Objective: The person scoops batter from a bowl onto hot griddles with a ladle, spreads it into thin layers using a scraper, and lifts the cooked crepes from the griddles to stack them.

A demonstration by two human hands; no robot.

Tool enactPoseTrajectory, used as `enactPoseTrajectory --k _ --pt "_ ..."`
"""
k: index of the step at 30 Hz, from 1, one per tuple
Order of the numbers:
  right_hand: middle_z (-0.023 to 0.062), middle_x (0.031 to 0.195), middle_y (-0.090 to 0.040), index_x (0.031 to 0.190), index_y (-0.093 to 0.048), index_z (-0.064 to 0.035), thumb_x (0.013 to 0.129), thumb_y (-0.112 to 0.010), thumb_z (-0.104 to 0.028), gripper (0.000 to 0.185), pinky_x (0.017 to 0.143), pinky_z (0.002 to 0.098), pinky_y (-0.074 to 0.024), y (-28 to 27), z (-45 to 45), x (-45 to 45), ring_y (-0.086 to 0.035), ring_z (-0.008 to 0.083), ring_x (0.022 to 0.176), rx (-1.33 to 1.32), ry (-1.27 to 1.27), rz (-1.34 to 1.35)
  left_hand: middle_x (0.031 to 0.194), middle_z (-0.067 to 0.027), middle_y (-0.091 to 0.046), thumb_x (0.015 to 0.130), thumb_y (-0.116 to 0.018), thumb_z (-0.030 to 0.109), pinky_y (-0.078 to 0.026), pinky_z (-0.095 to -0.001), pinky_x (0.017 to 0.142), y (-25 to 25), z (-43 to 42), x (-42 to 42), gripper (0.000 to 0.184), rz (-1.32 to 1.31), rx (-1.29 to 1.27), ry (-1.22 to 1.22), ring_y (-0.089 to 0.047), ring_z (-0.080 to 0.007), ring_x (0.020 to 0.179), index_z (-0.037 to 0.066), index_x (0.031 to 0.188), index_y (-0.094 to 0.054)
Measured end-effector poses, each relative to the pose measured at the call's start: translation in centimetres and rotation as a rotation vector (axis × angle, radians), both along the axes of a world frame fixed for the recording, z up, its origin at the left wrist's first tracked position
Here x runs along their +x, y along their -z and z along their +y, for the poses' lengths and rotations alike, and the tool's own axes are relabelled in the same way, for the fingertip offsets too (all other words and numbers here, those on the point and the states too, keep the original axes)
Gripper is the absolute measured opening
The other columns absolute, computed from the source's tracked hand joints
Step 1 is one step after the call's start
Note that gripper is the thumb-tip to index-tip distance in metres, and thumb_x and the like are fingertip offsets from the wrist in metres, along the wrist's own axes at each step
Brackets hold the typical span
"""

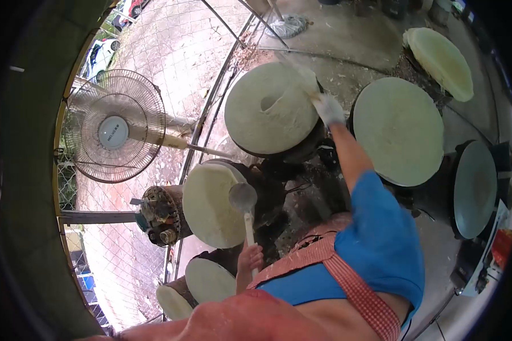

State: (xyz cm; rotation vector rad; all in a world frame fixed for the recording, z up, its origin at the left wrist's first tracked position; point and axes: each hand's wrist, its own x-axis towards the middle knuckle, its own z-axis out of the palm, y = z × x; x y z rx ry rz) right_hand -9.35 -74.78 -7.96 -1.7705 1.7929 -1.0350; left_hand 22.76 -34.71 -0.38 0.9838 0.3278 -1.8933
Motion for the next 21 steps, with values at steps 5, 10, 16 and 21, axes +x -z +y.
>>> enactPoseTrajectory --k 5,10,16,21 --pt "0.0169 0.084 -0.063 0.092 -0.064 -0.0051 0.075 -0.055 -0.024 0.027 0.067 0.0380 -0.0451 0.6 0.3 -0.7 -0.060 0.0285 0.077 0.277 -0.019 -0.097 0.059 -0.0017 -0.033 0.087 -0.041 0.007 -0.024 -0.0168 0.027 -1.2 0.9 0.6 0.057 -0.007 0.063 -0.058 -0.029 -0.0074 0.037 0.038 0.129 -0.020" --pt "0.0059 0.079 -0.065 0.090 -0.066 -0.0050 0.073 -0.062 -0.024 0.026 0.068 0.0274 -0.0459 -0.7 8.2 4.8 -0.060 0.0144 0.073 0.117 -0.151 -0.072 0.058 -0.0015 -0.034 0.088 -0.039 0.008 -0.024 -0.0170 0.026 2.9 2.1 2.7 0.053 0.136 0.168 -0.108 -0.030 -0.0079 0.036 0.040 0.128 -0.022" --pt "0.0072 0.088 -0.064 0.099 -0.062 -0.0008 0.076 -0.061 -0.013 0.026 0.069 0.0273 -0.0461 -1.7 10.9 1.9 -0.059 0.0147 0.074 0.541 0.130 -1.052 0.055 -0.0011 -0.033 0.091 -0.037 0.012 -0.023 -0.0186 0.027 0.0 2.5 3.3 0.011 0.117 -0.044 -0.220 -0.027 -0.0074 0.036 0.017 0.098 -0.042" --pt "0.0017 0.068 -0.060 0.097 -0.065 -0.0060 0.075 -0.063 -0.017 0.025 0.056 0.0222 -0.0410 1.1 14.0 4.9 -0.052 0.0073 0.060 0.319 -0.060 -0.584 0.052 0.0002 -0.030 0.091 -0.038 0.018 -0.023 -0.0209 0.026 -0.9 0.5 2.4 0.024 0.420 0.038 -0.308 -0.026 -0.0089 0.035 0.010 0.069 -0.038"
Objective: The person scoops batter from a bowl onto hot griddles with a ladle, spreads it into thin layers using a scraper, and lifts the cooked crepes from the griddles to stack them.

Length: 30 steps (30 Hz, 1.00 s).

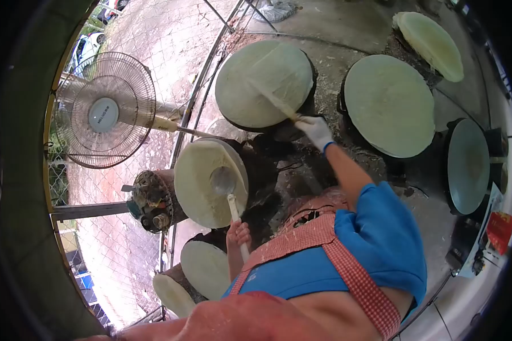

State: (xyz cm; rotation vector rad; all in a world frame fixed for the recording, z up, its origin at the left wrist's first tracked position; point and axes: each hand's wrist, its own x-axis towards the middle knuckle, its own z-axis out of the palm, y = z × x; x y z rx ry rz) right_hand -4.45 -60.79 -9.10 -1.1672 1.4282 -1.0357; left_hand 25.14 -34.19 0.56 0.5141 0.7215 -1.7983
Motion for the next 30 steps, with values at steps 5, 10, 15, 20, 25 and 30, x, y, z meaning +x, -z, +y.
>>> enactPoseTrajectory --k 5,10,15,20,25,30 --pt "0.0100 0.087 -0.065 0.099 -0.062 -0.0058 0.077 -0.059 -0.021 0.027 0.073 0.0281 -0.0454 -2.6 -7.9 -5.9 -0.061 0.0179 0.080 -0.177 0.069 0.050 0.046 0.0006 -0.028 0.091 -0.038 0.026 -0.024 -0.0225 0.026 2.5 -0.1 1.6 0.036 0.106 -0.341 0.230 -0.025 -0.0087 0.032 0.011 0.058 -0.037" --pt "0.0152 0.069 -0.059 0.088 -0.063 -0.0198 0.078 -0.056 -0.031 0.017 0.054 0.0411 -0.0463 -3.2 -9.9 -5.6 -0.059 0.0309 0.062 -0.444 -0.075 1.025 0.045 0.0021 -0.027 0.089 -0.042 0.023 -0.024 -0.0198 0.026 2.7 -3.5 1.9 0.027 -0.051 -0.068 0.186 -0.026 -0.0073 0.032 0.010 0.065 -0.038" --pt "0.0125 0.058 -0.054 0.086 -0.064 -0.0222 0.076 -0.059 -0.034 0.016 0.048 0.0398 -0.0442 -4.6 -8.1 -9.7 -0.056 0.0310 0.053 -0.562 -0.160 1.049 0.050 0.0039 -0.028 0.085 -0.049 0.012 -0.024 -0.0169 0.026 3.9 -11.6 1.5 0.013 -0.398 -0.146 0.167 -0.028 -0.0044 0.034 0.016 0.078 -0.038" --pt "0.0128 0.058 -0.055 0.087 -0.064 -0.0169 0.077 -0.059 -0.031 0.018 0.046 0.0407 -0.0430 -3.3 -4.1 -8.0 -0.055 0.0310 0.051 -0.603 -0.208 1.101 0.052 0.0041 -0.028 0.084 -0.048 0.007 -0.023 -0.0168 0.028 4.2 -22.1 -0.6 0.014 -0.167 -0.188 0.154 -0.029 -0.0045 0.036 0.016 0.084 -0.037" --pt "0.0157 0.064 -0.056 0.082 -0.062 -0.0154 0.082 -0.052 -0.029 0.017 0.047 0.0436 -0.0430 -2.7 -1.9 -9.1 -0.055 0.0346 0.054 -0.403 -0.015 1.106 0.053 0.0010 -0.030 0.080 -0.047 0.002 -0.026 -0.0205 0.028 0.8 -26.2 -7.2 0.027 -0.669 -0.163 0.164 -0.029 -0.0080 0.035 0.020 0.094 -0.031" --pt "0.0115 0.061 -0.056 0.085 -0.064 -0.0166 0.076 -0.061 -0.030 0.016 0.048 0.0399 -0.0443 -2.1 3.9 -2.7 -0.056 0.0299 0.053 -0.451 -0.073 1.000 0.051 0.0003 -0.028 0.079 -0.050 0.004 -0.028 -0.0240 0.030 3.3 -27.5 -12.1 0.022 -0.955 -0.162 0.211 -0.028 -0.0100 0.034 0.012 0.087 -0.031"
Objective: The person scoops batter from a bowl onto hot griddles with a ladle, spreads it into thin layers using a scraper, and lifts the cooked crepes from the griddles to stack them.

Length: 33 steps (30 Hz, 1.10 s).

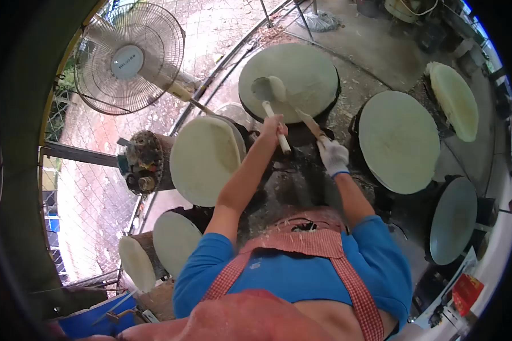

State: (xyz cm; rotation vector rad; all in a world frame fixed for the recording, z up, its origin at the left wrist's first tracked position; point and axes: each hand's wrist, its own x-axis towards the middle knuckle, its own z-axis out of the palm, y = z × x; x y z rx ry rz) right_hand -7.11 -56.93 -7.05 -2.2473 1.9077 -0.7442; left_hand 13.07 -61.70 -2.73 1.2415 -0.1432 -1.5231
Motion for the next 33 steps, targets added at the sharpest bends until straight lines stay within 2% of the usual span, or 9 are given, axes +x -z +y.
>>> enactPoseTrajectory --k 3,4,7,11,14,19,21,26,33 --pt "0.0117 0.063 -0.058 0.089 -0.065 -0.0123 0.073 -0.065 -0.023 0.019 0.050 0.0368 -0.0451 -2.5 1.9 0.1 -0.057 0.0295 0.054 -0.083 -0.018 -0.118 0.047 0.0038 -0.025 0.083 -0.055 0.019 -0.022 -0.0219 0.030 -0.6 3.4 4.9 0.027 0.998 0.099 0.093 -0.026 -0.0073 0.036 0.011 0.071 -0.032" --pt "0.0117 0.063 -0.058 0.089 -0.065 -0.0123 0.073 -0.065 -0.023 0.019 0.050 0.0368 -0.0451 -3.4 2.8 -0.6 -0.057 0.0295 0.054 -0.082 -0.044 -0.105 0.050 0.0039 -0.026 0.084 -0.054 0.021 -0.020 -0.0202 0.031 0.5 7.5 4.9 0.019 0.250 -0.192 0.112 -0.026 -0.0053 0.037 0.013 0.080 -0.037" --pt "0.0111 0.064 -0.058 0.096 -0.064 -0.0128 0.070 -0.068 -0.021 0.027 0.049 0.0351 -0.0441 -4.0 4.8 -0.7 -0.057 0.0286 0.055 -0.186 -0.184 -0.114 0.052 0.0036 -0.027 0.085 -0.053 0.022 -0.021 -0.0180 0.030 -5.7 14.3 4.1 0.017 0.195 0.112 0.039 -0.026 -0.0036 0.038 0.020 0.094 -0.039" --pt "0.0115 0.079 -0.063 0.110 -0.057 -0.0054 0.073 -0.068 -0.018 0.041 0.061 0.0286 -0.0474 -4.0 6.9 0.7 -0.061 0.0227 0.065 -0.203 -0.208 -0.308 0.058 0.0020 -0.032 0.087 -0.049 0.025 -0.024 -0.0164 0.027 -3.5 18.1 5.9 0.015 1.035 -0.007 0.031 -0.028 -0.0038 0.037 0.015 0.097 -0.045" --pt "-0.0006 0.073 -0.056 0.110 -0.056 -0.0024 0.080 -0.059 -0.017 0.033 0.055 0.0211 -0.0394 -5.7 8.8 2.2 -0.045 0.0045 0.061 0.337 -0.208 -0.650 0.058 0.0021 -0.032 0.087 -0.050 0.026 -0.025 -0.0172 0.026 -4.9 23.4 5.2 0.016 1.064 -0.017 -0.135 -0.028 -0.0037 0.037 0.011 0.087 -0.047" --pt "-0.0042 0.058 -0.044 0.101 -0.057 -0.0039 0.081 -0.058 -0.017 0.024 0.035 0.0160 -0.0283 -5.8 11.0 6.1 -0.037 0.0018 0.044 0.954 -0.474 -0.887 0.049 0.0042 -0.029 0.086 -0.050 0.019 -0.023 -0.0187 0.027 -6.3 35.2 0.0 0.036 0.213 -0.093 -0.370 -0.027 -0.0038 0.034 0.028 0.115 -0.032" --pt "-0.0028 0.055 -0.044 0.101 -0.057 -0.0037 0.083 -0.057 -0.020 0.025 0.034 0.0172 -0.0273 -5.1 11.8 6.3 -0.036 0.0026 0.040 1.062 -0.643 -0.771 0.050 0.0045 -0.029 0.085 -0.051 0.019 -0.024 -0.0191 0.029 -5.6 41.3 -4.5 0.040 0.041 -0.110 -0.506 -0.027 -0.0039 0.035 0.025 0.119 -0.030" --pt "-0.0050 0.050 -0.039 0.103 -0.057 -0.0004 0.083 -0.055 -0.022 0.029 0.033 0.0193 -0.0231 -1.2 16.0 8.1 -0.032 0.0019 0.038 1.058 -1.198 -0.386 0.051 0.0041 -0.028 0.085 -0.051 0.017 -0.023 -0.0192 0.029 -2.0 52.3 -15.9 0.022 0.552 -0.185 -1.101 -0.027 -0.0035 0.039 0.021 0.100 -0.036" --pt "0.0061 0.072 -0.061 0.101 -0.060 0.0000 0.079 -0.058 -0.022 0.031 0.056 0.0276 -0.0418 -3.5 33.2 10.7 -0.054 0.0135 0.061 0.868 -1.797 0.113 0.054 0.0022 -0.030 0.083 -0.052 0.016 -0.022 -0.0166 0.027 -2.3 68.5 -28.9 0.021 0.554 -0.247 -1.748 -0.026 -0.0041 0.036 0.026 0.096 -0.037"
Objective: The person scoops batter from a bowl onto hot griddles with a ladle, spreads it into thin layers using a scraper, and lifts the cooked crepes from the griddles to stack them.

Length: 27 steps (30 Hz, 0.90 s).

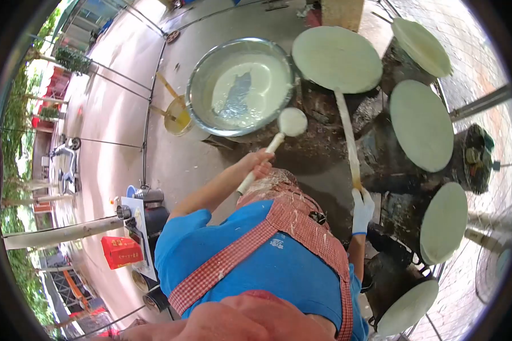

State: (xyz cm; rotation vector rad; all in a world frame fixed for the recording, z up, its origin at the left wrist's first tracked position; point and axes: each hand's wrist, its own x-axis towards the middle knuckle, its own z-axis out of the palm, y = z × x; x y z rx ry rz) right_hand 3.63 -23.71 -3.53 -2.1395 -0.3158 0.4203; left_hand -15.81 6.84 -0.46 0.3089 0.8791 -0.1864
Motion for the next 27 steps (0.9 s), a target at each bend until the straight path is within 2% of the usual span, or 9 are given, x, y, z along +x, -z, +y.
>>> enactPoseTrajectory --k 2,4,8,10,16,20,22,23,27 --pt "0.0081 0.072 -0.062 0.100 -0.060 -0.0008 0.078 -0.059 -0.024 0.032 0.056 0.0299 -0.0425 -0.6 6.7 0.6 -0.056 0.0155 0.060 -0.017 -0.064 0.181 0.052 0.0026 -0.028 0.084 -0.051 0.015 -0.021 -0.0176 0.028 -0.5 5.0 -2.5 0.021 -0.063 -0.041 -0.114 -0.025 -0.0045 0.038 0.025 0.095 -0.037" --pt "0.0114 0.069 -0.062 0.099 -0.060 -0.0016 0.076 -0.058 -0.029 0.036 0.056 0.0313 -0.0435 0.7 13.6 1.1 -0.057 0.0178 0.058 -0.130 -0.299 -0.097 0.051 0.0023 -0.028 0.084 -0.050 0.015 -0.021 -0.0175 0.028 0.5 10.1 -4.4 0.020 -0.068 -0.042 -0.170 -0.026 -0.0051 0.037 0.024 0.095 -0.037" --pt "0.0182 0.084 -0.061 0.100 -0.060 -0.0048 0.075 -0.057 -0.037 0.041 0.069 0.0390 -0.0442 3.0 28.5 0.5 -0.059 0.0311 0.080 -0.241 -0.498 -0.160 0.050 -0.0007 -0.030 0.082 -0.047 0.012 -0.025 -0.0208 0.027 5.6 21.1 -6.8 0.018 -0.008 0.052 -0.367 -0.032 -0.0085 0.035 0.015 0.094 -0.035" --pt "0.0188 0.088 -0.061 0.098 -0.059 -0.0049 0.076 -0.054 -0.040 0.042 0.072 0.0420 -0.0437 3.3 35.6 -0.1 -0.057 0.0343 0.085 -0.367 -0.584 -0.202 0.051 -0.0044 -0.034 0.081 -0.045 0.009 -0.027 -0.0272 0.027 8.7 25.9 -6.8 0.022 0.202 0.511 -0.380 -0.034 -0.0141 0.033 0.010 0.099 -0.033" --pt "0.0189 0.078 -0.060 0.083 -0.057 -0.0066 0.078 -0.050 -0.038 0.033 0.068 0.0445 -0.0446 6.0 47.2 -3.7 -0.058 0.0344 0.077 -0.737 -0.776 -0.325 0.055 -0.0092 -0.038 0.078 -0.041 0.004 -0.031 -0.0343 0.028 20.3 36.0 -5.6 0.035 0.458 0.679 -0.461 -0.036 -0.0187 0.031 0.007 0.110 -0.027" --pt "0.0189 0.077 -0.060 0.082 -0.057 -0.0066 0.079 -0.049 -0.038 0.032 0.067 0.0446 -0.0447 7.1 51.8 -7.1 -0.059 0.0349 0.075 -0.742 -0.844 -0.336 0.056 -0.0107 -0.039 0.077 -0.041 0.002 -0.030 -0.0334 0.027 20.7 37.4 -2.2 0.037 0.548 0.631 -0.588 -0.035 -0.0181 0.031 0.008 0.111 -0.028" --pt "0.0189 0.078 -0.061 0.084 -0.057 -0.0063 0.079 -0.049 -0.038 0.033 0.068 0.0448 -0.0446 5.0 52.8 -6.7 -0.059 0.0354 0.076 -0.707 -0.803 -0.351 0.056 -0.0104 -0.039 0.077 -0.041 0.001 -0.029 -0.0323 0.027 19.2 40.0 -2.2 0.046 0.259 0.197 -0.652 -0.034 -0.0172 0.032 0.014 0.119 -0.026" --pt "0.0194 0.079 -0.060 0.086 -0.058 -0.0069 0.079 -0.049 -0.040 0.035 0.069 0.0447 -0.0446 3.8 52.8 -6.1 -0.058 0.0356 0.078 -0.667 -0.690 -0.288 0.056 -0.0095 -0.039 0.078 -0.043 0.001 -0.029 -0.0298 0.027 18.3 40.9 -2.6 0.057 0.206 0.260 -0.522 -0.034 -0.0156 0.033 0.022 0.126 -0.022" --pt "0.0205 0.082 -0.060 0.091 -0.058 -0.0066 0.079 -0.049 -0.042 0.039 0.072 0.0446 -0.0441 4.5 50.5 -3.4 -0.058 0.0363 0.081 -0.733 -0.527 -0.219 0.055 -0.0090 -0.039 0.079 -0.043 0.002 -0.029 -0.0290 0.027 15.9 39.5 -3.4 0.057 0.317 0.716 -0.316 -0.034 -0.0152 0.033 0.018 0.129 -0.018"
